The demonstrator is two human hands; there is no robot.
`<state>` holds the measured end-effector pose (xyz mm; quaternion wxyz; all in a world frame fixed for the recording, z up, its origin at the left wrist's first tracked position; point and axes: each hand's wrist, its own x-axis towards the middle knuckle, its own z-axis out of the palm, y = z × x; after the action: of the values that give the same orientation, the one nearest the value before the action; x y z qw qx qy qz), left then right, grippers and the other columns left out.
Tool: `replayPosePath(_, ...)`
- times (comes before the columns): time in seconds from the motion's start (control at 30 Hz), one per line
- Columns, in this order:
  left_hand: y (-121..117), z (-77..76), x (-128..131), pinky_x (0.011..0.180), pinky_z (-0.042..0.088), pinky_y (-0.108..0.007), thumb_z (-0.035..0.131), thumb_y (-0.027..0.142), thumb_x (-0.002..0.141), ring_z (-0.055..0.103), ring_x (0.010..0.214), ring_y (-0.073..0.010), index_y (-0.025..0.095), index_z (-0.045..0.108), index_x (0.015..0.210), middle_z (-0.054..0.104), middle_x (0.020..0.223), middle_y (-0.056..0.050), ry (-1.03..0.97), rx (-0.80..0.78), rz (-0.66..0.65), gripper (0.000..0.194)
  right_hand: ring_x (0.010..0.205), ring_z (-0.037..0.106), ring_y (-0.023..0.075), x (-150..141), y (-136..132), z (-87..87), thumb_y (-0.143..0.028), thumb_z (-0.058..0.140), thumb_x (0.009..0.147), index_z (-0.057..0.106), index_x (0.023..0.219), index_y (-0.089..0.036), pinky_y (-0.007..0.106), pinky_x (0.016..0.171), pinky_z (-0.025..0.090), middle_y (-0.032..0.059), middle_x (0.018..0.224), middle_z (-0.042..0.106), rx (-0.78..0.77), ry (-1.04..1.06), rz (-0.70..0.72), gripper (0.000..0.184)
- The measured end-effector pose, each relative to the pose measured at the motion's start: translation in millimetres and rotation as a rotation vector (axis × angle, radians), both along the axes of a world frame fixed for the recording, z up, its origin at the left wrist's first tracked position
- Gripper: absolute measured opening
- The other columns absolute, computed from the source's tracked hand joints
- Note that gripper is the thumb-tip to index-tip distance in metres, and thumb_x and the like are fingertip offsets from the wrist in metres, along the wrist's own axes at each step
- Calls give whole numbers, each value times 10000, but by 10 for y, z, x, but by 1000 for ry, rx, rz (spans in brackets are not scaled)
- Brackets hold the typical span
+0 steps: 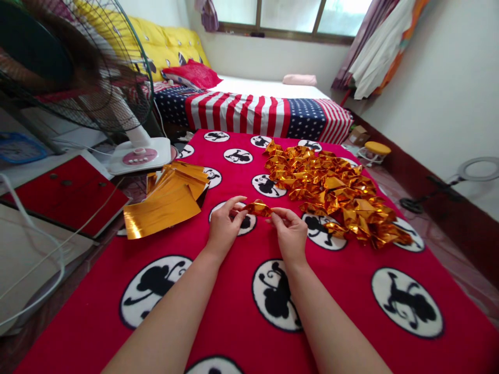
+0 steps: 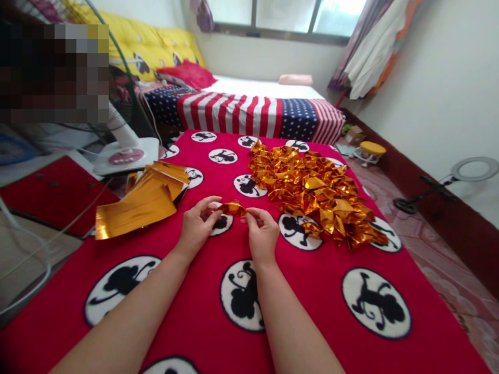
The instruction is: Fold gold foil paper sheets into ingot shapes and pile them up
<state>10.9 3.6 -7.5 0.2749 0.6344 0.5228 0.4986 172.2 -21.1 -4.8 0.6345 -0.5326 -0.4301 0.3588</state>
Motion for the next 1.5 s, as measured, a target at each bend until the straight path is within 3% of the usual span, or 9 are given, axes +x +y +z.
replayPosePath(0.2, -40, 71, 18, 794, 527, -269, 631, 229, 848, 686, 854, -168, 206, 744, 970, 747, 965, -57, -37, 137, -34, 168, 771, 686, 186, 7, 14, -50, -306, 701, 767, 714, 852, -177, 336, 768, 554, 49, 821, 716, 54, -25, -3, 156)
replayPosePath(0.5, -88, 152, 5, 776, 541, -276, 654, 253, 842, 688, 848, -173, 198, 749, 867, 754, 904, -60, -47, 227, -29, 112, 752, 638, 165, 11, -19, -17, -269, 684, 779, 706, 860, -186, 291, 707, 511, 36, 828, 689, 111, -154, -32, 118)
replayPosePath(0.73, -100, 160, 33, 623, 480, -237, 666, 295, 820, 635, 666, -132, 173, 728, 807, 734, 811, -46, 1, 139, 17, 138, 716, 640, 169, -12, -39, 22, -330, 658, 805, 695, 851, -178, 292, 677, 512, 40, 786, 695, 72, -163, -15, 163)
replayPosePath(0.93, -49, 75, 25, 505, 390, -216, 646, 289, 756, 538, 524, -109, 157, 642, 689, 620, 590, 4, -77, -82, -50, 149, 506, 521, 109, -20, -42, 69, -291, 668, 730, 663, 815, -177, 237, 490, 418, -13, 666, 648, -14, -7, 49, 142)
replayPosePath(1.13, -42, 100, 8, 508, 333, -224, 559, 293, 769, 463, 514, -104, 167, 565, 618, 543, 552, 22, 13, -88, -68, 197, 410, 417, 87, 7, -24, 70, -271, 643, 682, 650, 759, -181, 226, 405, 321, -48, 550, 583, -85, 55, 95, 119)
replayPosePath(1.37, -80, 131, 27, 524, 257, -258, 498, 388, 875, 409, 504, -104, 179, 514, 552, 458, 507, 25, 278, -36, -30, 385, 471, 495, 106, -14, -41, 73, -288, 647, 697, 659, 776, -185, 233, 445, 376, -8, 658, 653, -69, 1, 111, 130)
replayPosePath(1.5, -94, 143, 41, 551, 245, -273, 468, 371, 909, 424, 519, -110, 181, 523, 561, 499, 525, 10, 389, -1, 14, 400, 532, 550, 130, -33, -49, 73, -331, 666, 724, 658, 784, -181, 242, 477, 411, 10, 687, 664, -71, -39, 108, 161)
